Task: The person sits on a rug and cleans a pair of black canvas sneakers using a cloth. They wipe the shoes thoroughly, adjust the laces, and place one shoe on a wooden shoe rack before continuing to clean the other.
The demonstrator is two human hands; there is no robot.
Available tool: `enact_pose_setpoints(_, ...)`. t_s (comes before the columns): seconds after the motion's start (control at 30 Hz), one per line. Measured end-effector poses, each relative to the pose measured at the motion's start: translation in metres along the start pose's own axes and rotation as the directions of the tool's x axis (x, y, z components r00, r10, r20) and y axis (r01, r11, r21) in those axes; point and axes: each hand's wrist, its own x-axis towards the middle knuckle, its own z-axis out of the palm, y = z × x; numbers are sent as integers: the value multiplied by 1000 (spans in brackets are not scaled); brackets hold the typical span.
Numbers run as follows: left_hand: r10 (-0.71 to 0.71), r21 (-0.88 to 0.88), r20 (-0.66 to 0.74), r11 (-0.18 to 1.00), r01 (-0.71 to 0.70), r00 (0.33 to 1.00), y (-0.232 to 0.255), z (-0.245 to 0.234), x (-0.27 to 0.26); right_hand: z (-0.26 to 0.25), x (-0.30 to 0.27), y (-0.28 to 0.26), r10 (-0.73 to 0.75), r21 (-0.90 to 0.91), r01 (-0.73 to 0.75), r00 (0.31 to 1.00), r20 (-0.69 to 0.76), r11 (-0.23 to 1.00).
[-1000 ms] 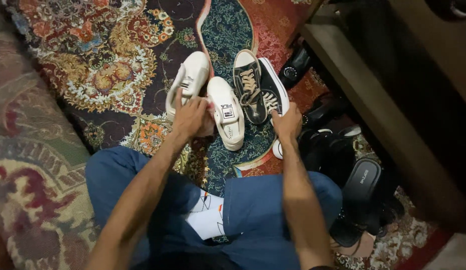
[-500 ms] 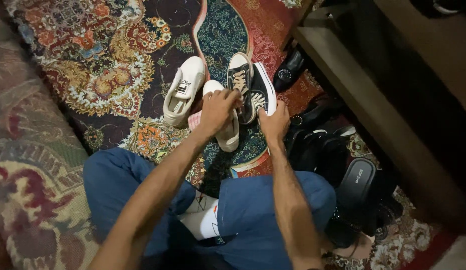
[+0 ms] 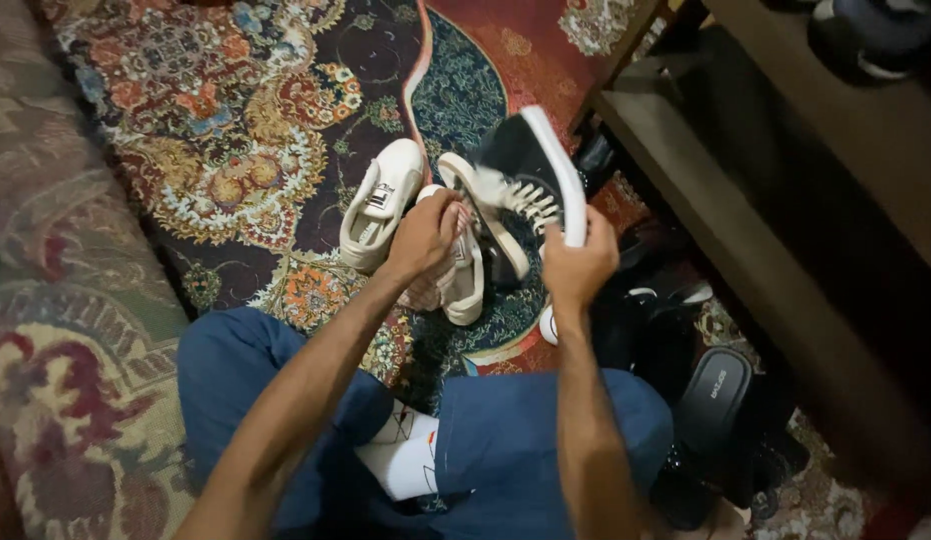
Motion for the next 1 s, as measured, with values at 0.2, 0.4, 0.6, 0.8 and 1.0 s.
enact_pose_setpoints(0.2, -61, -170, -94, 984, 44, 994, 16, -23, -9, 6, -4, -7, 176, 275, -187, 982, 64, 943)
enact_pose_setpoints(0.4, -235, -315, -344, 941, 124, 909, 11, -37, -32, 21, -23, -11, 285, 413, -376, 921, 267, 829)
enact_pose_setpoints(0.6, -267, -253, -406, 952, 174, 874, -28, -60, -41, 49, -61, -11, 526, 390, -699, 712, 466, 600)
enact_pose_setpoints(0.8, -210, -88, -342, 977, 192, 916, -70, -62, -58, 59, -84, 6, 491, 274, -744, 626, 606, 610)
enact_pose_setpoints(1.0, 199, 236, -545, 969, -79, 815, -90, -77, -45, 77, -97, 35, 433, 206, -697, 620, 654, 687)
